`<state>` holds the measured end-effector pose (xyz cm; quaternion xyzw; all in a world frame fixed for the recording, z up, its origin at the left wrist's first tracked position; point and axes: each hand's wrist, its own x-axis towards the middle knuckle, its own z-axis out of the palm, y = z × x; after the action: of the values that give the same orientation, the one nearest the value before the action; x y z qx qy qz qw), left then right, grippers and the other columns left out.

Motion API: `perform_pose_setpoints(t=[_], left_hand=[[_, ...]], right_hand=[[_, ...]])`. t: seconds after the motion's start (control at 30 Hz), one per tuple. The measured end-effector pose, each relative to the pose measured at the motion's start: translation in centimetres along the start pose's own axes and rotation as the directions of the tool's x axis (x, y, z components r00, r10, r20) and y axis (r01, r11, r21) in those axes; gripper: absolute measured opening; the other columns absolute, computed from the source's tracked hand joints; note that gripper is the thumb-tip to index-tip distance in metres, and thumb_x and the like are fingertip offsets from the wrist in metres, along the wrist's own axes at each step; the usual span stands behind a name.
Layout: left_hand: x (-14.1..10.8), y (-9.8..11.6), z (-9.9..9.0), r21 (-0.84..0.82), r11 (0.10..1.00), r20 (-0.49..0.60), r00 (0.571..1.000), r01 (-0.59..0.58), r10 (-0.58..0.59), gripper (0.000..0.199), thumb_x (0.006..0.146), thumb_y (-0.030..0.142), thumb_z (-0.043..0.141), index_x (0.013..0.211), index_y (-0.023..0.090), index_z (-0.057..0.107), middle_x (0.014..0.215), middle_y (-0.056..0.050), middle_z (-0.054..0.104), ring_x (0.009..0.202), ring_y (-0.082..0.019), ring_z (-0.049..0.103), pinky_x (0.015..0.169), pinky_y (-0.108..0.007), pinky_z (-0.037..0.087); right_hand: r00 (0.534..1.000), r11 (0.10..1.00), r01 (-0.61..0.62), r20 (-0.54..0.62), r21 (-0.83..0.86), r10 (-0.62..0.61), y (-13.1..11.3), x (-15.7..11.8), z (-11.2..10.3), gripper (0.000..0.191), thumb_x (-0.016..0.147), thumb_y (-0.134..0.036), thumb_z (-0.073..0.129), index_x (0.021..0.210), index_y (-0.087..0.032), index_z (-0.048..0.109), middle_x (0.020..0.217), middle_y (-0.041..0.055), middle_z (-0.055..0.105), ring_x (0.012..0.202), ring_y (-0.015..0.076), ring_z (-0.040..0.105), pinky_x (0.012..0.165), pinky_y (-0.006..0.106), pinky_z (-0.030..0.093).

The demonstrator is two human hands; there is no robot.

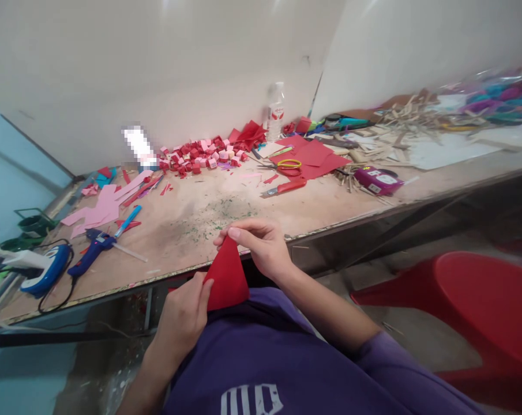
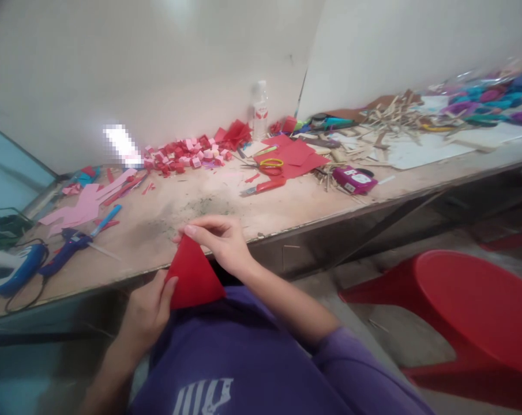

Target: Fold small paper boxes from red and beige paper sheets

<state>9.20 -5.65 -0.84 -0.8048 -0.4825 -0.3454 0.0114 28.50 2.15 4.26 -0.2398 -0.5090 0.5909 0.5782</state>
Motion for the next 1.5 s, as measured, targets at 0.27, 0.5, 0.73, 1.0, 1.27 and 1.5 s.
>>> perform_pose_setpoints(t=[0.27,0.5,0.73,1.0,1.27,1.5], left_hand=[[-0.2,0.0,0.2,0.041,0.999,0.012,1.0,-0.013,0.012,0.031,0.112,0.027,0.039,0.087,0.022,0.057,0.067,0.0,0.067,0.054,-0.017,0.066,0.055,-0.026,0.044],[0.0,0.1,-0.1,-0.085,0.995,-0.032,0.998,0.055,-0.058,0.029,0.112,0.028,0.04,0.091,0.022,0.06,0.07,-0.002,0.072,0.058,-0.019,0.071,0.057,-0.026,0.048],[0.5,0.2,0.1,-0.134,0.991,-0.088,0.995,0.026,-0.038,0.026,0.111,0.023,0.041,0.097,0.021,0.063,0.075,-0.003,0.076,0.062,-0.019,0.074,0.06,-0.026,0.051],[1.2,-0.4,-2.1,-0.176,0.984,0.024,1.0,-0.015,0.02,0.027,0.106,0.023,0.05,0.085,0.019,0.066,0.075,-0.005,0.073,0.068,-0.017,0.07,0.066,-0.026,0.052],[5.9,0.3,-6.0,-0.398,0.917,-0.111,0.991,0.027,-0.077,0.014,0.097,0.03,0.072,0.107,0.021,0.075,0.09,-0.003,0.078,0.077,-0.016,0.071,0.073,-0.026,0.056],[9.8,1.5,-5.5,-0.576,0.817,-0.079,0.995,0.002,-0.059,0.018,0.096,0.02,0.07,0.079,0.019,0.074,0.082,-0.002,0.075,0.077,-0.014,0.067,0.074,-0.026,0.052]], right_hand=[[0.997,0.994,0.052,-0.043,-0.099,-0.057,-0.3,0.3,0.2,0.026,0.086,-0.049,0.083,0.08,-0.023,0.082,0.083,0.0049,0.083,0.063,0.0165,0.072,0.063,0.03,0.059],[0.998,0.993,-0.038,0.041,-0.115,0.043,-0.4,0.0,-0.5,0.031,0.079,-0.054,0.088,0.092,-0.025,0.087,0.089,0.0047,0.084,0.077,0.0197,0.076,0.072,0.031,0.062],[0.992,0.97,-0.037,0.111,-0.242,0.065,-1.5,-1.2,-0.4,0.016,0.086,-0.04,0.085,0.081,-0.025,0.088,0.08,0.004,0.082,0.065,0.0176,0.071,0.061,0.028,0.056],[0.987,0.949,0.069,0.161,-0.306,-0.02,-2.3,-1.1,-0.1,0.013,0.089,-0.033,0.081,0.081,-0.026,0.089,0.072,0.0022,0.08,0.058,0.0153,0.065,0.056,0.027,0.051],[0.978,0.952,-0.003,0.2,-0.306,0.067,-2.5,-0.7,0.1,0.018,0.089,-0.039,0.082,0.087,-0.022,0.09,0.076,0.0051,0.081,0.064,0.0173,0.069,0.057,0.026,0.053],[0.962,0.906,0.119,0.274,-0.406,-0.004,-2.3,-0.5,0.3,0.017,0.094,-0.032,0.075,0.089,-0.024,0.089,0.077,0.0029,0.081,0.065,0.0174,0.07,0.061,0.026,0.053]])
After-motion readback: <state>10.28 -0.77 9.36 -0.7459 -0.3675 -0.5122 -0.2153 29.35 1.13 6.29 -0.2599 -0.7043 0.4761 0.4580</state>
